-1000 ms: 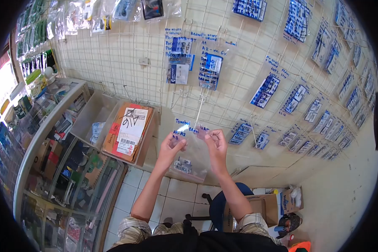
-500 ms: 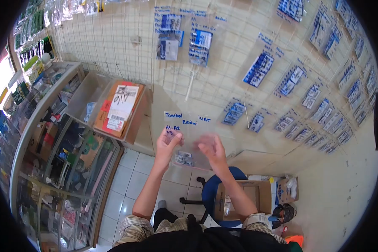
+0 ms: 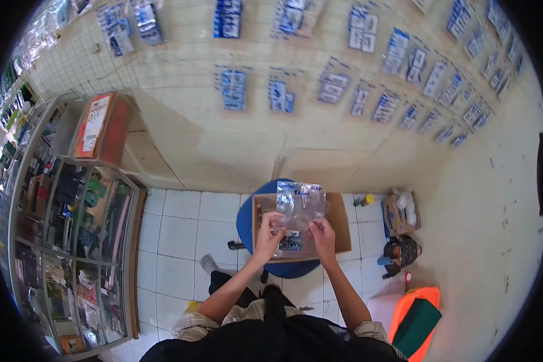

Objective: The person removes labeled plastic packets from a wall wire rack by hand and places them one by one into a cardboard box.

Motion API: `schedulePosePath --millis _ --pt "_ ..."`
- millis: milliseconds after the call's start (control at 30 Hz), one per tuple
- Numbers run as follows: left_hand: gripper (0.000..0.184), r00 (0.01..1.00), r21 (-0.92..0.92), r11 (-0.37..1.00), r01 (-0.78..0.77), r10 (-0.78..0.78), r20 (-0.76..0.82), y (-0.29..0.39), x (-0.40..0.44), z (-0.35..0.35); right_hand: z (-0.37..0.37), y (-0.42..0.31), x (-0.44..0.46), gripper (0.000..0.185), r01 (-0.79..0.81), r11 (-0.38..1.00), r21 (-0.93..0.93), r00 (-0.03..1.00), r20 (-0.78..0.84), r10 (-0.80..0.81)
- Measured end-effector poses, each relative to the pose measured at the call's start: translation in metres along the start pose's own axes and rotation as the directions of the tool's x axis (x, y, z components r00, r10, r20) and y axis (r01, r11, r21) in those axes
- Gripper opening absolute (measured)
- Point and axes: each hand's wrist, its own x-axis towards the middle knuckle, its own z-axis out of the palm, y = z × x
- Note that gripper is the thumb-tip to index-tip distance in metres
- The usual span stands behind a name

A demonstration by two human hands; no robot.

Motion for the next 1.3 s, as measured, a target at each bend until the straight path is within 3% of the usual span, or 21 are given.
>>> schedulePosePath --millis 33,133,167,233,267,367,433,500,533,567,633,667,733,800,833,900,1100,1167,1233,1267,1300 --pt "0.033 0.997 0.192 0.981 -0.028 0.013 0.078 -0.001 -0.003 0.011 -0.019 0.012 -0.002 0.012 -0.010 1.000 -0.003 1.000 -0.005 0.010" --pt "0.031 0.995 0.280 0.956 0.088 -0.100 0.028 -0.036 -0.017 0.038 -0.052 0.049 0.003 0.018 0.041 0.958 -0.283 0.993 -0.096 -0.071" --pt "0.036 0.994 0.320 0.943 0.095 -0.105 0.016 -0.051 -0.023 0.041 -0.061 0.067 -0.002 0.018 0.000 0.958 -0.286 0.995 -0.098 -0.029" --pt "0.041 0.996 0.396 0.915 0.080 -0.087 -0.001 -0.078 -0.030 0.041 -0.066 0.092 0.005 0.023 -0.001 0.867 -0.499 1.000 -0.020 -0.010" --pt "0.043 0.994 0.423 0.901 0.096 -0.106 -0.002 -0.087 -0.033 0.037 -0.065 0.097 0.008 0.022 -0.080 0.831 -0.550 0.995 0.002 0.097" --pt "0.042 0.978 0.466 0.861 0.204 -0.195 -0.068 -0.105 -0.030 0.022 -0.053 0.151 0.025 0.022 -0.031 0.764 -0.644 0.994 0.064 0.094" --pt "0.044 0.970 0.561 0.793 0.237 -0.231 -0.083 -0.133 -0.029 0.008 -0.042 0.178 0.041 0.023 -0.077 0.763 -0.642 0.973 0.120 0.199" --pt "0.049 0.972 0.729 0.653 0.205 -0.220 -0.076 -0.149 -0.027 0.001 -0.028 0.194 0.053 0.022 -0.079 0.655 -0.752 0.920 0.199 0.339" --pt "0.059 0.939 0.796 0.550 0.254 -0.337 -0.067 -0.157 -0.026 -0.002 -0.023 0.209 0.057 0.022 -0.082 0.656 -0.750 0.913 0.208 0.352" --pt "0.059 0.935 0.797 0.542 0.267 -0.347 -0.077 -0.165 -0.024 -0.004 -0.018 0.224 0.063 0.022 -0.075 0.619 -0.782 0.894 0.222 0.389" --pt "0.060 0.804 0.837 0.364 0.409 -0.577 -0.142 -0.181 -0.021 -0.004 -0.012 0.253 0.070 0.023 -0.065 0.581 -0.811 0.869 0.240 0.432" --pt "0.060 0.800 0.836 0.358 0.417 -0.582 -0.150 -0.187 -0.018 -0.003 -0.010 0.265 0.074 0.026 -0.075 0.531 -0.844 0.848 0.226 0.479" --pt "0.076 0.666 0.859 0.204 0.469 -0.721 -0.193 -0.197 -0.014 -0.001 -0.001 0.265 0.074 0.030 -0.084 0.482 -0.872 0.820 0.214 0.530" --pt "0.082 0.625 0.852 0.160 0.498 -0.747 -0.225 -0.206 -0.011 0.001 0.007 0.249 0.070 0.044 -0.234 0.429 -0.872 0.856 0.024 0.516" --pt "0.088 0.592 0.846 0.125 0.518 -0.767 -0.248 -0.209 -0.009 0.002 0.008 0.259 0.068 0.044 -0.238 0.428 -0.872 0.854 0.023 0.520" --pt "0.090 0.574 0.829 0.111 0.547 -0.771 -0.276 -0.213 -0.007 0.004 0.009 0.278 0.064 0.054 -0.140 0.590 -0.795 0.945 0.070 0.318" --pt "0.090 0.531 0.801 0.088 0.592 -0.791 -0.305 -0.208 -0.004 0.006 0.008 0.287 0.074 0.058 -0.191 0.613 -0.767 0.876 0.148 0.458" --pt "0.089 0.530 0.796 0.117 0.594 -0.801 -0.278 -0.204 -0.005 0.005 0.006 0.285 0.071 0.056 -0.155 0.629 -0.762 0.889 0.170 0.425" --pt "0.082 0.679 0.839 0.223 0.496 -0.702 -0.215 -0.193 -0.010 0.006 0.000 0.265 0.070 0.054 -0.103 0.640 -0.761 0.906 0.194 0.376" --pt "0.082 0.694 0.840 0.235 0.489 -0.689 -0.211 -0.184 -0.013 0.004 -0.005 0.245 0.068 0.049 -0.059 0.706 -0.706 0.937 0.205 0.282" --pt "0.079 0.775 0.798 0.418 0.435 -0.625 -0.096 -0.170 -0.016 0.000 -0.008 0.228 0.068 0.044 -0.002 0.764 -0.645 0.960 0.212 0.181"
